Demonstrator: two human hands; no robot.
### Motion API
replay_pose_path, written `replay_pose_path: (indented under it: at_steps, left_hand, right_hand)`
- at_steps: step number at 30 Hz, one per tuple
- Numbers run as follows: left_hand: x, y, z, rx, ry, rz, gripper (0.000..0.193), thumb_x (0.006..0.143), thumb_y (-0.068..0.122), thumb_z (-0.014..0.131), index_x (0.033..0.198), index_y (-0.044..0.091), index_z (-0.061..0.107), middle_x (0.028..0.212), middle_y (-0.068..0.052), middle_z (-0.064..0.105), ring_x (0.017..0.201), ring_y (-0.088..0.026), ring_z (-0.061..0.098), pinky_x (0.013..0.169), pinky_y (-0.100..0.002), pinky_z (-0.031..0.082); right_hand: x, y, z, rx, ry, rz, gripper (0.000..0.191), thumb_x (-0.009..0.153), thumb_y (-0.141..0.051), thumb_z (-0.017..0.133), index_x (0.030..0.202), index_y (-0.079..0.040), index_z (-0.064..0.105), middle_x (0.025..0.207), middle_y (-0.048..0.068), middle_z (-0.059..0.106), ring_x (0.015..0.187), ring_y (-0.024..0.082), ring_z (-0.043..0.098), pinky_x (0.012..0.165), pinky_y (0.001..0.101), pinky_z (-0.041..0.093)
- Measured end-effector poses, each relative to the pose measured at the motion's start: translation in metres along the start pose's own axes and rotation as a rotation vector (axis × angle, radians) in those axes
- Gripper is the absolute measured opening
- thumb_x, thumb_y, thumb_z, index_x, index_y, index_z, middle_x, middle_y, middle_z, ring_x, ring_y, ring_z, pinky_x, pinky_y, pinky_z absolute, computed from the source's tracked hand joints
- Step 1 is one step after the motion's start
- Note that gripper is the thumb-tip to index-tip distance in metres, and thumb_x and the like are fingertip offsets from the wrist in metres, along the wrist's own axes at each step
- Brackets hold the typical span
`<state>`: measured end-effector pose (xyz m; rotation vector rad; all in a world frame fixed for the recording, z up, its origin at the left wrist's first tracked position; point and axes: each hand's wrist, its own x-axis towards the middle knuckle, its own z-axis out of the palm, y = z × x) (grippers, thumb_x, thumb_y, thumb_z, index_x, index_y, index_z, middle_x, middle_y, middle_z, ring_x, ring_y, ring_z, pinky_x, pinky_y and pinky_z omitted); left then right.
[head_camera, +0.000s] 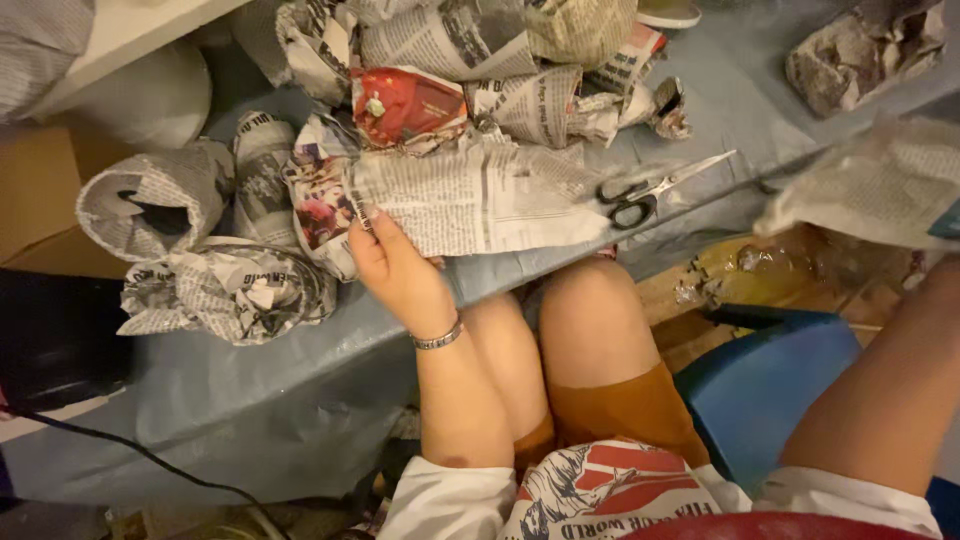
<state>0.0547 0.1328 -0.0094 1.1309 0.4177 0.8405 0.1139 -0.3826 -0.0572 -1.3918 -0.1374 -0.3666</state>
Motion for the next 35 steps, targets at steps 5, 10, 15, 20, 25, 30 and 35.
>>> replay_pose_path:
  at_steps: [5,10,15,20,25,30,35]
  left_hand:
    - [0.003,0.002,0.001,0.020,-0.074,0.018,0.022,0.112,0.014,0.053,0.128,0.000,0.059,0.093,-0.002,0.062,0.066,-0.005,0.052,0.053,-0.023,0.041]
    - [-0.009,0.001,0.008,-0.081,-0.138,-0.055,0.036,0.106,0.009,0.048,0.140,-0.001,0.046,0.109,-0.008,0.068,0.065,-0.008,0.060,0.049,-0.023,0.047]
    - [-0.020,0.008,0.009,-0.102,-0.192,0.104,0.035,0.114,0.004,0.048,0.148,-0.007,0.043,0.112,-0.010,0.063,0.076,-0.007,0.054,0.067,-0.023,0.044]
    - [-0.009,0.047,0.025,-0.203,0.042,0.153,0.057,0.098,-0.002,0.045,0.152,-0.002,0.029,0.133,-0.005,0.059,0.109,-0.012,0.067,0.091,-0.029,0.060]
    - [-0.010,0.062,0.032,0.100,-0.113,0.104,0.095,0.097,0.001,0.056,0.164,0.009,-0.011,0.094,-0.009,0.069,0.068,-0.015,0.062,0.065,-0.033,0.055]
    - [-0.079,0.029,0.036,0.373,-0.146,0.250,0.115,0.084,0.008,0.072,0.166,0.006,-0.008,0.087,-0.017,0.069,0.080,-0.023,0.065,0.082,-0.039,0.057]
    - [-0.087,0.016,0.056,0.283,-0.472,0.768,0.122,0.096,0.019,0.076,0.166,0.027,-0.023,0.172,-0.021,0.011,0.157,-0.039,0.027,0.131,-0.047,0.028]
  right_hand:
    - [0.030,0.017,0.014,0.126,-0.016,-0.056,0.045,0.116,-0.032,0.050,0.151,-0.004,0.048,0.150,0.008,0.055,0.142,0.021,0.051,0.121,0.0386,0.037]
    - [0.024,0.024,0.030,0.438,0.106,-0.010,0.037,0.120,-0.030,0.049,0.147,-0.005,0.051,0.136,0.004,0.053,0.133,0.020,0.050,0.117,0.0368,0.037]
    - [0.011,-0.006,0.065,0.506,-0.040,0.033,0.043,0.107,-0.041,0.062,0.144,-0.019,0.059,0.132,-0.007,0.064,0.113,0.017,0.058,0.097,0.0361,0.049]
    - [-0.001,-0.006,0.072,0.125,0.119,-0.178,0.027,0.111,-0.012,0.067,0.136,-0.004,0.060,0.123,0.002,0.060,0.106,0.016,0.056,0.093,0.0300,0.046]
    - [-0.027,-0.006,0.067,-0.176,0.264,-0.318,0.031,0.098,0.009,0.056,0.127,0.000,0.063,0.121,0.008,0.062,0.108,0.018,0.061,0.101,0.0284,0.050]
    - [-0.053,-0.054,0.102,-0.715,0.057,-0.588,0.010,0.099,-0.002,0.076,0.105,0.001,0.069,0.112,0.012,0.056,0.098,0.022,0.056,0.085,0.0303,0.045]
    - [-0.059,-0.119,0.169,-0.802,-0.034,-0.631,0.014,0.090,-0.002,0.077,0.104,-0.002,0.075,0.122,0.016,0.061,0.098,0.028,0.057,0.081,0.0326,0.047]
